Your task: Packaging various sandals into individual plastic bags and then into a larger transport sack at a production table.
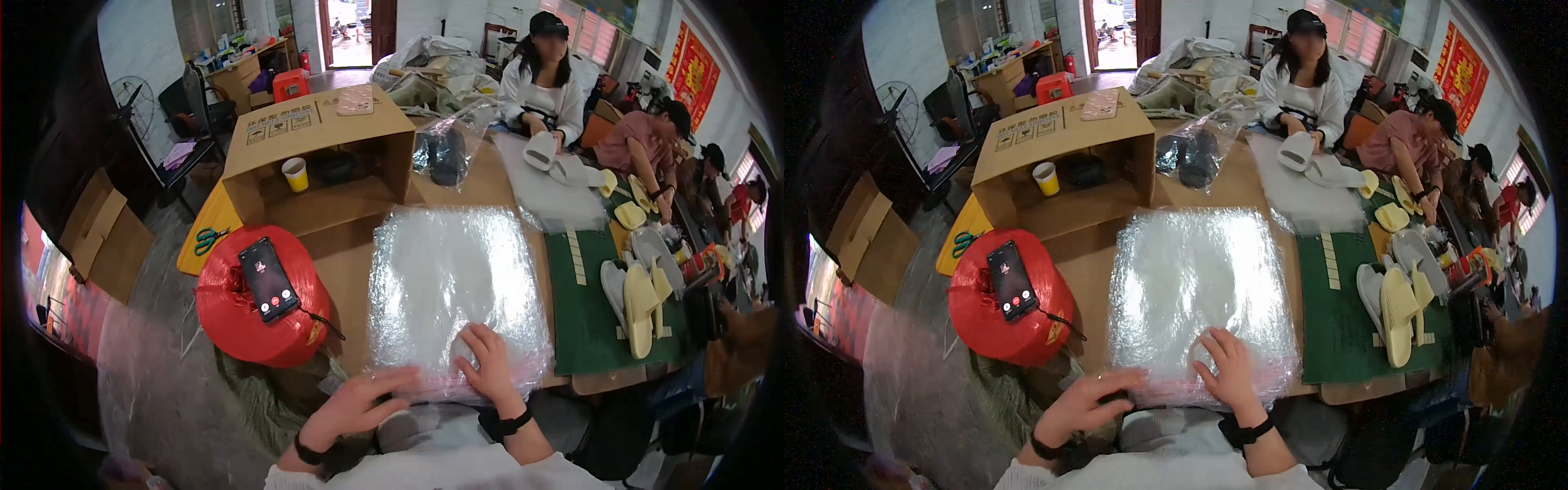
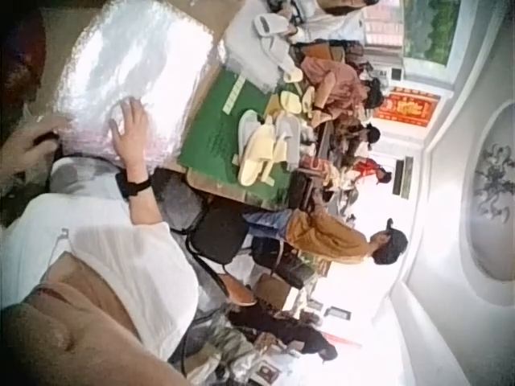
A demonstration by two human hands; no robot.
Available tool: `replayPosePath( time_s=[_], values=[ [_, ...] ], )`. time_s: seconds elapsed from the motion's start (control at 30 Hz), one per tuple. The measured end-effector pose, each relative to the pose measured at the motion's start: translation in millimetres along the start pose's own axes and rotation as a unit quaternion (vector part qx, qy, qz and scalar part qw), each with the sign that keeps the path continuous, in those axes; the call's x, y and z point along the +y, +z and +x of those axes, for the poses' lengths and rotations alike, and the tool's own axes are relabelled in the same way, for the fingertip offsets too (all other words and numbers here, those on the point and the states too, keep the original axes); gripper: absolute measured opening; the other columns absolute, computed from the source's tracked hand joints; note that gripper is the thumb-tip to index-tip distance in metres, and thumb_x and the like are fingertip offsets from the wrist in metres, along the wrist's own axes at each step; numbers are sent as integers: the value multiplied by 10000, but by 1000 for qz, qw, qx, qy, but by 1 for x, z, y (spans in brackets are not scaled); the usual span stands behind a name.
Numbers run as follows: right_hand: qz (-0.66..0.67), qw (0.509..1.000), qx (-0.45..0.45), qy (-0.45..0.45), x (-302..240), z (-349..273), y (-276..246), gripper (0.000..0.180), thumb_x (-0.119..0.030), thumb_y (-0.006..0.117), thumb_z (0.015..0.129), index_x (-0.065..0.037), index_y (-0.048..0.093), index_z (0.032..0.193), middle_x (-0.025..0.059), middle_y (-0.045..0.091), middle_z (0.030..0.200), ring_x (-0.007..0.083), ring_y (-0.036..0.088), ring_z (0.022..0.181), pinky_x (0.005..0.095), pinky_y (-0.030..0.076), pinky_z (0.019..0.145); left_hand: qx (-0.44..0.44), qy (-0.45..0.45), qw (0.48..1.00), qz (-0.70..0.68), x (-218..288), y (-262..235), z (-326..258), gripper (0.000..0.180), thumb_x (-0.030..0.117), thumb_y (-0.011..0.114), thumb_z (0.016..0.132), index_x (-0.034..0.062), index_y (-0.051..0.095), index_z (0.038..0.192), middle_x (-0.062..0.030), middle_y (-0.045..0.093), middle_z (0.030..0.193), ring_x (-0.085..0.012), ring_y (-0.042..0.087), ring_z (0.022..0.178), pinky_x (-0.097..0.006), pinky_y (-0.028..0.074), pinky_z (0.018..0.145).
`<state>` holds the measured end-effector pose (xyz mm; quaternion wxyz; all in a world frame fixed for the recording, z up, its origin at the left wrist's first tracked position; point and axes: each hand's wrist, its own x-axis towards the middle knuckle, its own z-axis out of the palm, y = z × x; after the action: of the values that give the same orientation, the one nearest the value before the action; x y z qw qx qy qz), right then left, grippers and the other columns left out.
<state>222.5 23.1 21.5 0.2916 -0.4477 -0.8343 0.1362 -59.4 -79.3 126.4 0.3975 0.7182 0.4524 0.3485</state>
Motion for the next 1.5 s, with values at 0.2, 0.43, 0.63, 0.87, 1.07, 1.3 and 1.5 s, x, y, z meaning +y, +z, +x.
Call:
replayPosePath(
  time_s=[0.2,0.43,0.63,0.87,1.07,1.3,1.5],
  values=[
    [4,1000,11,-2,1,-1,-2,470,-287,724,880,-108,607,1299,139,542,1389,363,488,1307,481,390,1080,97,53,935,337,-72,60,90,566,304,594,969,79,461,1472,-203,341,1585,-416,296,1468,-528,278,1184],
    [72,997,0,-17,6,-2,-17,510,-271,747,875,-99,598,1331,135,535,1421,355,490,1318,452,395,1104,96,14,939,330,-114,82,92,587,402,596,945,156,506,1471,-187,347,1592,-416,280,1474,-570,173,1206],
    [29,974,220,50,61,-6,-85,382,-80,761,818,-59,652,1183,149,608,1255,350,561,1196,425,444,1021,87,3,947,308,-109,80,95,571,357,587,955,132,502,1474,-187,337,1601,-417,243,1492,-567,145,1211],
    [-2,805,486,340,260,-51,-178,662,-140,724,885,53,417,1439,216,449,1347,284,560,1107,374,517,857,99,18,946,307,-113,79,92,571,365,585,958,126,506,1470,-182,329,1607,-409,243,1496,-563,144,1213],
    [96,812,452,356,342,-81,-224,598,-245,761,834,72,556,1299,190,666,1089,245,649,898,357,523,825,112,27,946,302,-114,80,90,572,392,615,941,147,530,1451,-181,348,1594,-425,277,1473,-583,168,1203],
    [38,840,430,330,265,-29,-218,258,-208,734,919,33,641,930,-6,567,762,73,506,707,245,379,614,114,-2,945,306,-113,78,84,564,372,597,962,135,511,1466,-178,333,1605,-415,250,1491,-562,155,1210],
    [198,861,409,229,175,9,-211,183,-159,680,977,-6,618,1057,-29,606,903,33,504,758,202,395,655,106,23,946,304,-115,79,91,582,401,597,963,157,488,1480,-170,336,1602,-413,266,1483,-572,180,1204]
  ],
)
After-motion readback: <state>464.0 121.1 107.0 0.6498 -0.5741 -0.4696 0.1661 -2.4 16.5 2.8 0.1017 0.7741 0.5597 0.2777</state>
